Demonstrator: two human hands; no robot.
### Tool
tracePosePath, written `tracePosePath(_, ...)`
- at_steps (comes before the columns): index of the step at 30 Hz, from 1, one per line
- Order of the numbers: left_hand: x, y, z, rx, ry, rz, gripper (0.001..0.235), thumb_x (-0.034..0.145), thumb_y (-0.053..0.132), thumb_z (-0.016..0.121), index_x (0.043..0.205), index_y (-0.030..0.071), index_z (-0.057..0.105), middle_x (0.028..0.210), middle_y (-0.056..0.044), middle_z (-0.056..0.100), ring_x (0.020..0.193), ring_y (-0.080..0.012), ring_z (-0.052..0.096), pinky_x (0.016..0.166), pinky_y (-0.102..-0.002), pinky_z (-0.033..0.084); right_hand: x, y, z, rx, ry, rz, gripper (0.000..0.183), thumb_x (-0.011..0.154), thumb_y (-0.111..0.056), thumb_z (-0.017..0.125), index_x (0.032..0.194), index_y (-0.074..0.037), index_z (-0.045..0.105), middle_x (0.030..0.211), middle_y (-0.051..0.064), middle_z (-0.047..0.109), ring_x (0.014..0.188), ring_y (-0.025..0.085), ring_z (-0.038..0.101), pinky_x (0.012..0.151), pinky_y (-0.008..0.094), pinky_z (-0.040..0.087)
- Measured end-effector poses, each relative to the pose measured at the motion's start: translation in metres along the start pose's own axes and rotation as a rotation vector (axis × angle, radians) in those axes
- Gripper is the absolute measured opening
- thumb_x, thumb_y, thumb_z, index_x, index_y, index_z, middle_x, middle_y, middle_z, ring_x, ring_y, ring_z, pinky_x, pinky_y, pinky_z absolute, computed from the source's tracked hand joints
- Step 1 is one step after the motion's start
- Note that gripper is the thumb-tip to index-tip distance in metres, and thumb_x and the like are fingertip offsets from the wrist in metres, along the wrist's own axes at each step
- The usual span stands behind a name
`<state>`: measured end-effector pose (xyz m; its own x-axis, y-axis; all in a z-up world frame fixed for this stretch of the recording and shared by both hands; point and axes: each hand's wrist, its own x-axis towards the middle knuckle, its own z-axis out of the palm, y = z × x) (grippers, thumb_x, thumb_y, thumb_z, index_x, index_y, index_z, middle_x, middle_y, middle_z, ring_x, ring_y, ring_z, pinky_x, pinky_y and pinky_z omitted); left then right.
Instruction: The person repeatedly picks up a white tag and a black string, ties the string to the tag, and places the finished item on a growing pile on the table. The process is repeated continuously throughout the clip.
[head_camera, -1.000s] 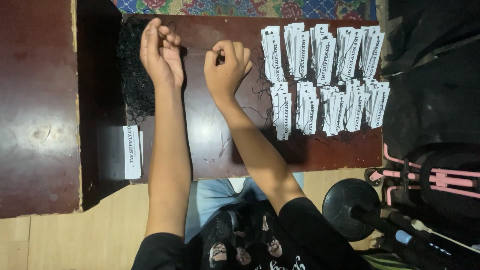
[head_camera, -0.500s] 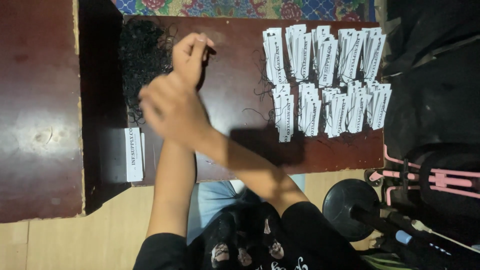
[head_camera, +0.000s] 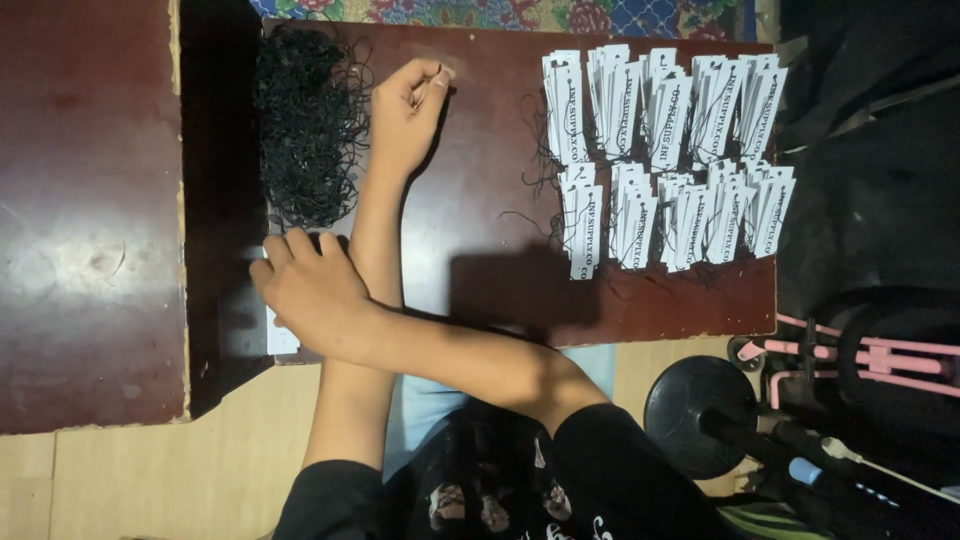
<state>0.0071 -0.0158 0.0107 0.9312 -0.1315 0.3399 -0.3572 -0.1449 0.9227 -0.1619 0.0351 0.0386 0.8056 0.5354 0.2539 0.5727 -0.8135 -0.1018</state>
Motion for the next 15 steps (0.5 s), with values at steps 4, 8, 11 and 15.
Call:
tracePosePath(4, -0.001, -0.002, 0.0, -0.003, -0.002, 0.006, 0.021, 0.107, 0.024, 0.057, 0.101, 0.01, 0.071, 0.063, 0.008, 0.035, 0.059, -0.0054, 0.032, 0.059, -0.026, 0.027, 0.004, 0.001, -0.002, 0.039, -0.06, 0.049, 0.06, 0.056, -0.053, 0.093, 0.096, -0.02, 0.063, 0.099, 0.002, 0.06, 0.096, 0.023, 0.054, 0.075, 0.037, 0.041)
tracePosePath(8, -0.002, -0.008, -0.001, -0.018, 0.024, 0.051, 0.026, 0.107, 0.029, 0.058, 0.096, 0.01, 0.07, 0.063, 0.007, 0.04, 0.059, -0.0051, 0.033, 0.058, -0.026, 0.027, 0.004, -0.002, -0.014, 0.051, 0.127, 0.086, 0.042, 0.06, -0.021, 0.084, 0.094, -0.018, 0.06, 0.091, 0.002, 0.053, 0.086, 0.024, 0.051, 0.07, 0.038, 0.039)
tracePosePath(11, -0.002, -0.01, -0.001, -0.049, 0.038, 0.049, 0.028, 0.107, 0.03, 0.058, 0.088, 0.012, 0.067, 0.065, 0.007, 0.045, 0.059, -0.0046, 0.035, 0.058, -0.025, 0.026, 0.0, 0.002, -0.016, 0.277, 0.236, 0.088, 0.031, 0.074, 0.011, 0.06, 0.095, -0.011, 0.053, 0.086, 0.006, 0.048, 0.077, 0.029, 0.048, 0.067, 0.041, 0.038)
tracePosePath(15, -0.001, -0.017, 0.001, -0.103, 0.072, 0.003, 0.02, 0.106, 0.022, 0.059, 0.092, 0.012, 0.069, 0.069, 0.003, 0.06, 0.063, -0.0059, 0.056, 0.059, -0.023, 0.041, 0.0, 0.026, -0.005, 1.024, 0.019, 0.164, 0.037, 0.088, -0.001, 0.066, 0.118, -0.012, 0.047, 0.101, 0.009, 0.064, 0.09, 0.027, 0.067, 0.081, 0.038, 0.05)
